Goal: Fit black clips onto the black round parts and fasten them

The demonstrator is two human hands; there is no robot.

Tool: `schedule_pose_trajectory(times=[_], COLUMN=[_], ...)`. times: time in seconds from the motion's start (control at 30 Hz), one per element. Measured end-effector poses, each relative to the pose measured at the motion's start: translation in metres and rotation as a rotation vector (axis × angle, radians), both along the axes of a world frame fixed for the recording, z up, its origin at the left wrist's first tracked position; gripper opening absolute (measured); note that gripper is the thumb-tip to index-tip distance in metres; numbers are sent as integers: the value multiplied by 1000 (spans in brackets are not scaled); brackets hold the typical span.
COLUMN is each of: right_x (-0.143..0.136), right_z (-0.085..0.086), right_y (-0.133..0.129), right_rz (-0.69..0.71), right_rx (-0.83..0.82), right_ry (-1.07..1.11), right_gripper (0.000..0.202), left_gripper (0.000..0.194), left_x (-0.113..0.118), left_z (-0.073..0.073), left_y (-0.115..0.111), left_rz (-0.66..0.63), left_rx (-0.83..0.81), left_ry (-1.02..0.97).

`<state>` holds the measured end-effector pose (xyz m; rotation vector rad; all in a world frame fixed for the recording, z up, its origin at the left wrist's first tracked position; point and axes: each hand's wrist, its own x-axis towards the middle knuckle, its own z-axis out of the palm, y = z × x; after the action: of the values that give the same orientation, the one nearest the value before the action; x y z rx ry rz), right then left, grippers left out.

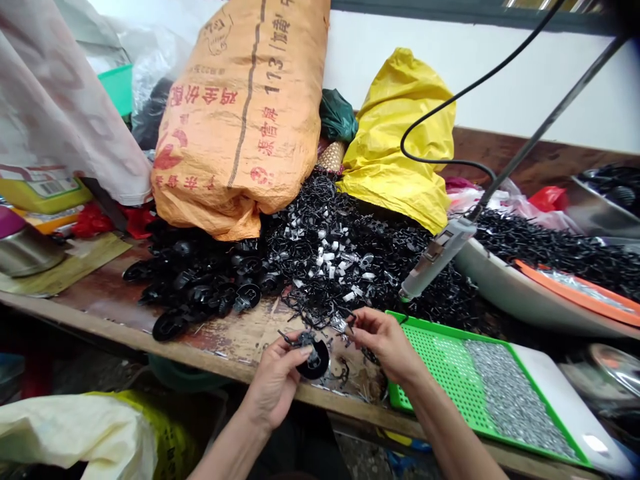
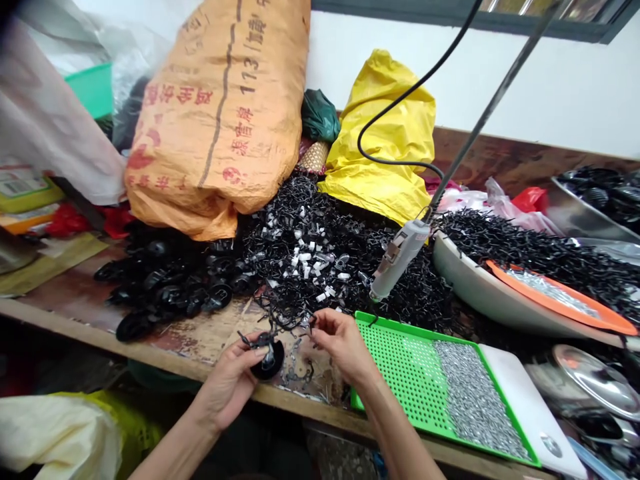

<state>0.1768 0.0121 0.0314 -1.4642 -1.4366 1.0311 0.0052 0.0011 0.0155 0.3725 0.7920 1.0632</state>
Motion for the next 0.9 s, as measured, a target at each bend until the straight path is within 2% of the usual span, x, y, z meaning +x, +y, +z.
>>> schedule_pose_trajectory(times=[0.13,0.2,0.3,0.37,0.53,0.7,0.8,0.9], right_x=[-25,-32,-31,-27,-20,-18,-16,-13], right_z=[-9,-14,-16,-14,-13,-15,-12,-10], right_y=[-22,-30,-38,-39,-41,-45,-49,-52], right_rz=[-53,-50,3,71,191,305,411,451], right_rx=[-11,3,-18,-100,-306,-463,-509,-493], right_ry=[507,623,581,550,585,575,480,367], right_gripper=[14,10,7,12,16,19,17,14], left_gripper=[20,17,16,18,23,20,22,23], left_x=[3,4,2,-3,-17,-28,-31,-32], left_z=[5,6,8,11,23,29,27,25], left_y=[-2,-4,-6,-5,-3,-2,-1,0], left_rz=[-19,-40,-53,-106,-376,-610,-643,-629], left_rx=[-39,-34,-16,30,215,281,280,284], left_ry=[-169,-181,-92,7,231,266,267,286])
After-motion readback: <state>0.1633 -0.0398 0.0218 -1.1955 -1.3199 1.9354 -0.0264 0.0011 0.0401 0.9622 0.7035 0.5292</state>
